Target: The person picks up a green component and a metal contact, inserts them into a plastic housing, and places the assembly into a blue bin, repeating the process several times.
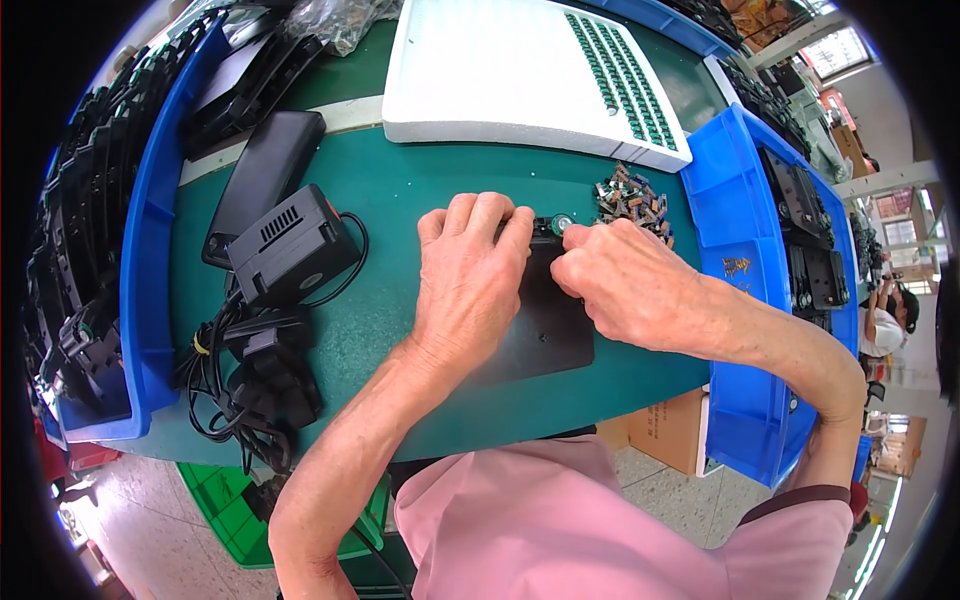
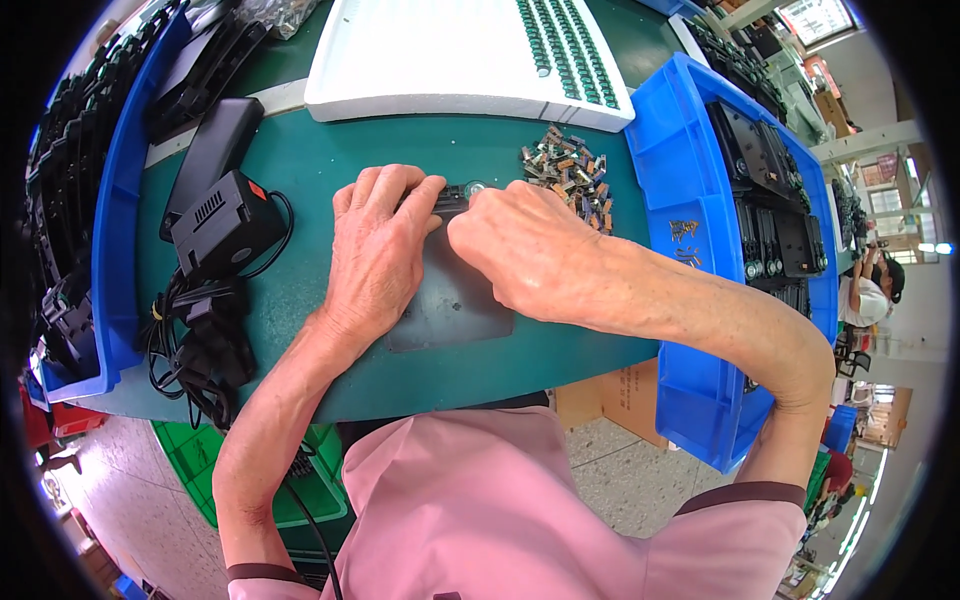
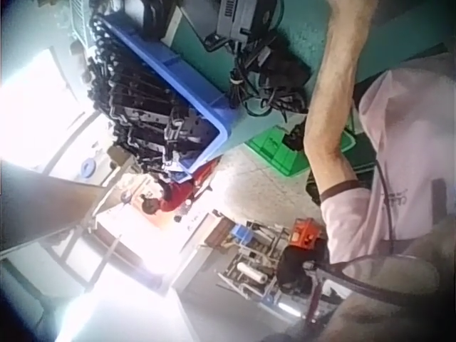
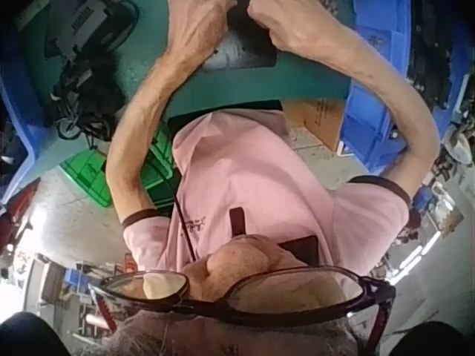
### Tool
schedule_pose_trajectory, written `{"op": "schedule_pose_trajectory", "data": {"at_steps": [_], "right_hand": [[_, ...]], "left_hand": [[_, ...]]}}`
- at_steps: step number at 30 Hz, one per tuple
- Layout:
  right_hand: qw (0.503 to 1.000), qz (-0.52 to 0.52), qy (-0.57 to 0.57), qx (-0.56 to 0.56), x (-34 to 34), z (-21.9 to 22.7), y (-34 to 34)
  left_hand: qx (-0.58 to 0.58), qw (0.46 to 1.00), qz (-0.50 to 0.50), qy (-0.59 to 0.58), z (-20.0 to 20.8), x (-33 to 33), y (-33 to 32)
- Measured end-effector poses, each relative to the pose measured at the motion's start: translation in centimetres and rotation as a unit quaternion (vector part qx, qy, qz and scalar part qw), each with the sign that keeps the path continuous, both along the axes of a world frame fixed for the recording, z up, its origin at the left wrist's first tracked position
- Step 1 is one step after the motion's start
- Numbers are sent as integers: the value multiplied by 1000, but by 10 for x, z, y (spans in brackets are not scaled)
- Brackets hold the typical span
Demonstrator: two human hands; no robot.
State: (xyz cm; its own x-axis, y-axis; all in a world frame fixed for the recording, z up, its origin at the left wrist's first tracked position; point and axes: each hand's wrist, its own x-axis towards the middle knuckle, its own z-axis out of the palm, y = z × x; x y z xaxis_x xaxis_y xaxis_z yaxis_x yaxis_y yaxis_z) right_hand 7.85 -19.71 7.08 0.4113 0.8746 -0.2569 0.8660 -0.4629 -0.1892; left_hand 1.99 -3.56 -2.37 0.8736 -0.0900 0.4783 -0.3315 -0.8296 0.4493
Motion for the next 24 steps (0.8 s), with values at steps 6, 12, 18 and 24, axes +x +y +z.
{"op": "schedule_pose_trajectory", "data": {"at_steps": [6,12,18,24], "right_hand": [[997,-51,52,40,5,-7,-11],[970,-155,157,100,4,-13,-23],[968,-167,134,131,3,-12,-20],[978,-121,110,132,0,-19,-15]], "left_hand": [[-2,1000,3,-2,-1,0,-1],[1,999,-4,-35,-8,2,0],[7,1000,-10,-24,-4,1,1],[-4,1000,0,1,-1,0,0]]}}
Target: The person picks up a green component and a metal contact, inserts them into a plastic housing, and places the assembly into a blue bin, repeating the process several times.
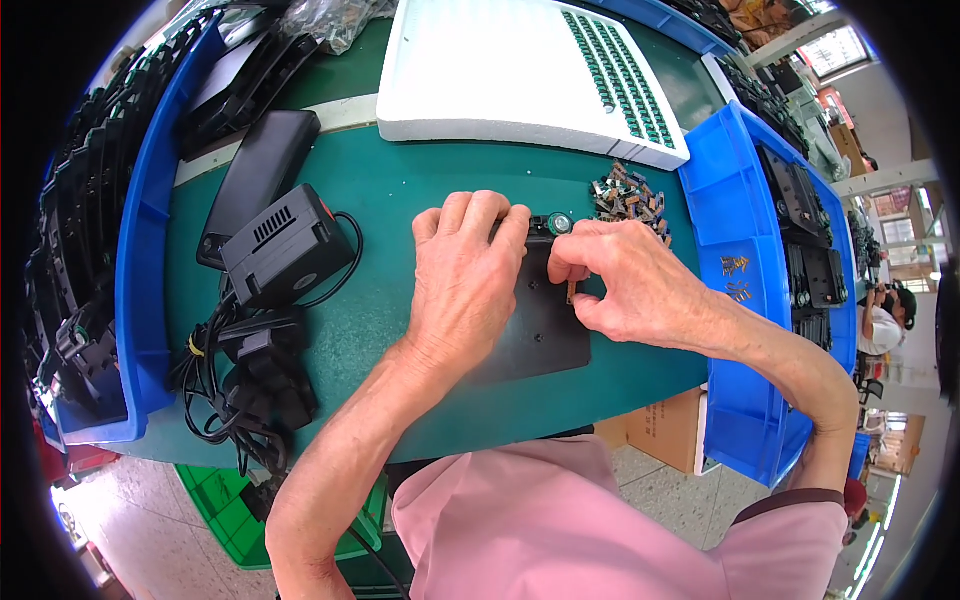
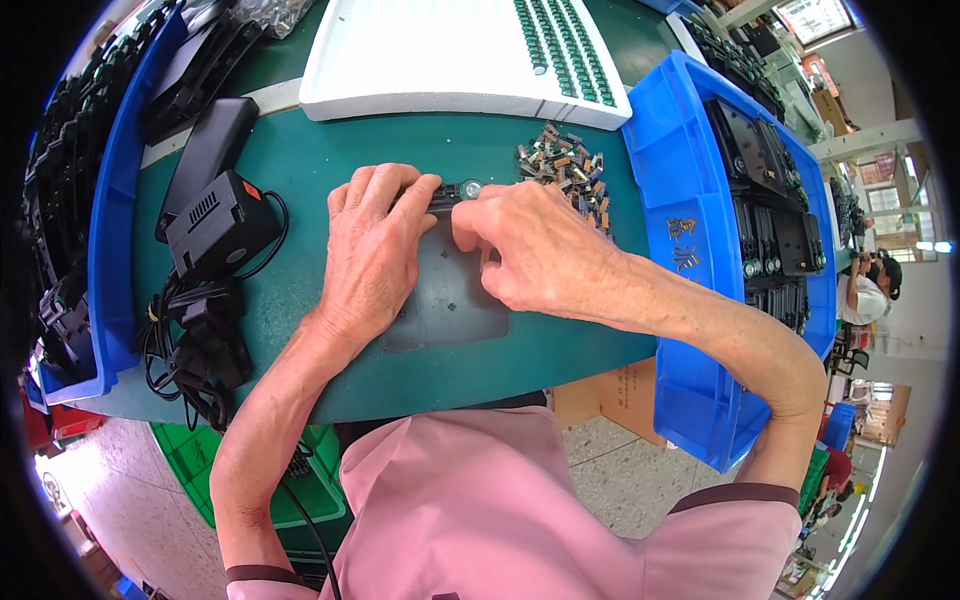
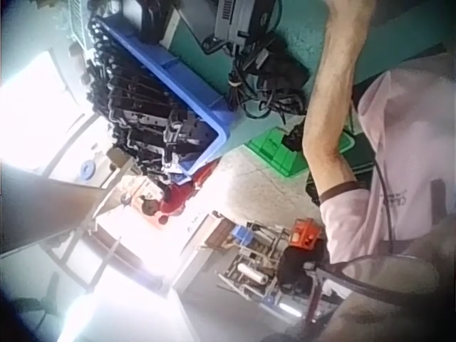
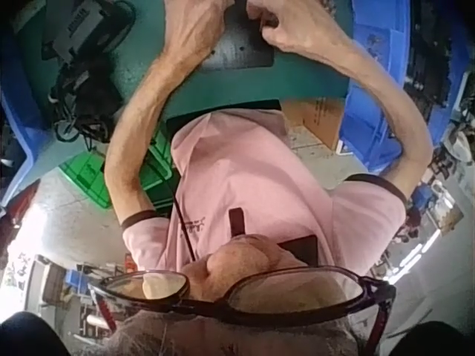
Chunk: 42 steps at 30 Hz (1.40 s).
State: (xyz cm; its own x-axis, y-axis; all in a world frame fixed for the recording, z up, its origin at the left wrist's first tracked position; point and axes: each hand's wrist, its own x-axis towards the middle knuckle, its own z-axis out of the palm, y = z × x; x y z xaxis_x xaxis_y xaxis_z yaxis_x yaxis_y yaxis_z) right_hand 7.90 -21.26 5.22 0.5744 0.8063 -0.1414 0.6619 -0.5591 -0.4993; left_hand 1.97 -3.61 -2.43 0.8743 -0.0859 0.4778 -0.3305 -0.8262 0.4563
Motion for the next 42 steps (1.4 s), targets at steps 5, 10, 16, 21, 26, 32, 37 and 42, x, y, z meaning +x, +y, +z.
{"op": "schedule_pose_trajectory", "data": {"at_steps": [5,10,16,21,26,32,37,42], "right_hand": [[998,21,-40,31,-4,-3,1],[998,12,-56,12,-9,-1,-4],[996,2,-84,41,-11,4,-5],[997,-68,-35,-3,-2,14,-11],[977,-50,-200,-45,1,14,-20],[985,-22,-149,89,8,9,-15],[989,-4,-133,64,5,-1,-10],[998,-41,-39,8,7,10,-7]], "left_hand": [[8,999,-1,-34,-6,1,1],[9,999,4,-31,-5,1,0],[10,999,2,-35,-2,2,1],[-23,1000,12,-1,3,0,2],[-40,999,-5,-3,5,0,2],[-42,998,-44,2,7,0,4],[-32,998,-61,-3,8,0,3],[-26,997,-69,3,9,1,3]]}}
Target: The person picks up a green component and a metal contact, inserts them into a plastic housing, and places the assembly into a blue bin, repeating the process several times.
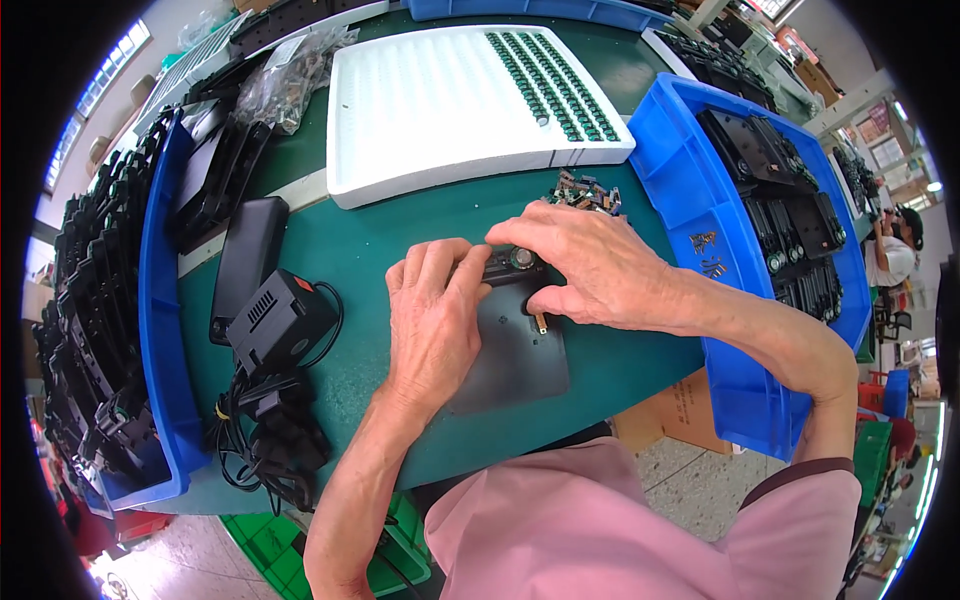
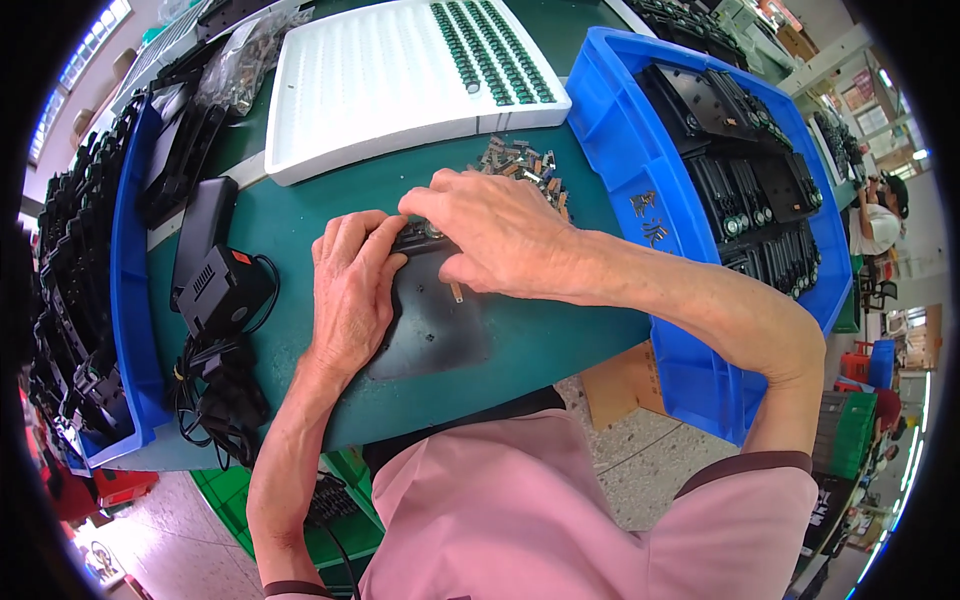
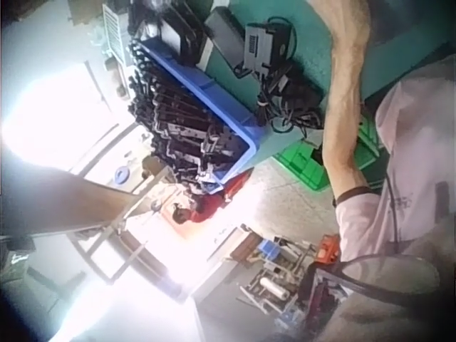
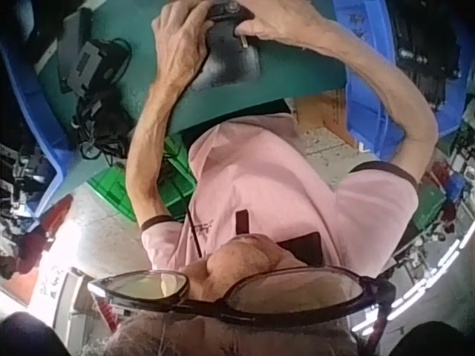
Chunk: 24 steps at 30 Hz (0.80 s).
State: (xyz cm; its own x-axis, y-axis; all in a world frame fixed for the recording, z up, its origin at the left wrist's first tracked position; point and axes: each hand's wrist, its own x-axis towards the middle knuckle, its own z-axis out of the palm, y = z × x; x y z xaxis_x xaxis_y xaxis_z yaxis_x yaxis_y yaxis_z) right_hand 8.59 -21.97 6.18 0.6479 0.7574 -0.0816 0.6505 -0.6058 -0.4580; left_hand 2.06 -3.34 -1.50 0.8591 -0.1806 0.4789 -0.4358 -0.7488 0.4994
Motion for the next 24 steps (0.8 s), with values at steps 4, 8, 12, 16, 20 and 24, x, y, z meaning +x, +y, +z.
{"op": "schedule_pose_trajectory", "data": {"at_steps": [4,8,12,16,20,24], "right_hand": [[1000,8,-26,-2,-1,-4,-1],[998,23,-36,46,3,-12,-6],[998,27,-40,48,0,-12,-2],[997,17,-64,51,1,-16,4],[994,50,-96,34,3,-17,0],[986,52,-154,38,3,-14,-12]], "left_hand": [[11,1000,-1,-21,-1,0,0],[5,1000,5,-11,-2,0,-1],[-3,1000,-6,-20,0,0,0],[-1,1000,-12,10,5,-2,3],[-9,1000,-18,-12,2,2,1],[-85,996,-3,-27,9,1,-3]]}}
